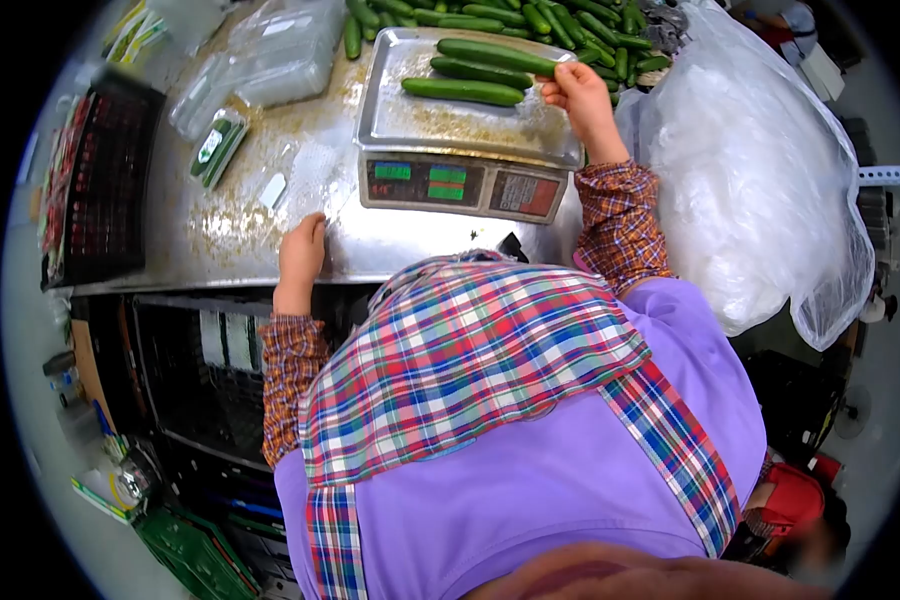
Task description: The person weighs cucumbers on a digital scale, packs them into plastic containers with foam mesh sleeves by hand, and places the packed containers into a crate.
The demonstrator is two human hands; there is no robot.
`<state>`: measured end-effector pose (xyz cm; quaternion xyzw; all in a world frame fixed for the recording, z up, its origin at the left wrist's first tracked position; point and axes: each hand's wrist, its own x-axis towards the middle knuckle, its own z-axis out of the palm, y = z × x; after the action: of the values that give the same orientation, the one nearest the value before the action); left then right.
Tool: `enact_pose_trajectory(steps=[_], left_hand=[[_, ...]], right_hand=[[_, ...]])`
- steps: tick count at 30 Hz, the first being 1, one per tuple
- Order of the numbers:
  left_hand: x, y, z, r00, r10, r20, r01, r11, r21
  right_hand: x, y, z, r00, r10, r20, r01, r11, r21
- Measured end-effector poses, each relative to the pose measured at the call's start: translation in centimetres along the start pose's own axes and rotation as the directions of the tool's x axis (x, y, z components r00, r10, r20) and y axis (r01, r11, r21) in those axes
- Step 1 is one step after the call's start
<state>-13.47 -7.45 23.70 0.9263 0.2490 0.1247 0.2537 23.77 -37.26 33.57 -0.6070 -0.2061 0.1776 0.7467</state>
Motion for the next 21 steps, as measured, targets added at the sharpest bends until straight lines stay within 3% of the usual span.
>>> enact_pose_trajectory(steps=[5,12,15,18,21], left_hand=[[0.0,-0.3,0.0,1.0,0.011,0.012,-0.011,1.0,0.003],[0.0,0.6,-0.5,1.0,-0.001,0.017,0.002,1.0,-0.014],[-0.1,0.8,-0.7,1.0,-0.003,0.02,0.003,1.0,-0.023],[-0.1,1.2,-0.9,0.999,-0.022,0.023,0.023,0.999,-0.05],[-0.2,1.8,-1.2,0.997,-0.071,0.042,0.074,0.993,-0.09]], right_hand=[[-0.1,0.5,-0.6,0.998,0.045,-0.039,-0.045,0.999,0.011],[-0.4,0.2,0.8,0.993,0.116,0.001,-0.114,0.979,-0.171],[-0.5,-0.4,1.2,0.989,0.146,0.02,-0.146,0.989,0.01],[0.2,-1.0,0.6,0.986,0.157,-0.063,-0.145,0.977,0.153],[1.8,-1.0,-2.3,0.97,0.094,-0.224,-0.009,0.936,0.351]])
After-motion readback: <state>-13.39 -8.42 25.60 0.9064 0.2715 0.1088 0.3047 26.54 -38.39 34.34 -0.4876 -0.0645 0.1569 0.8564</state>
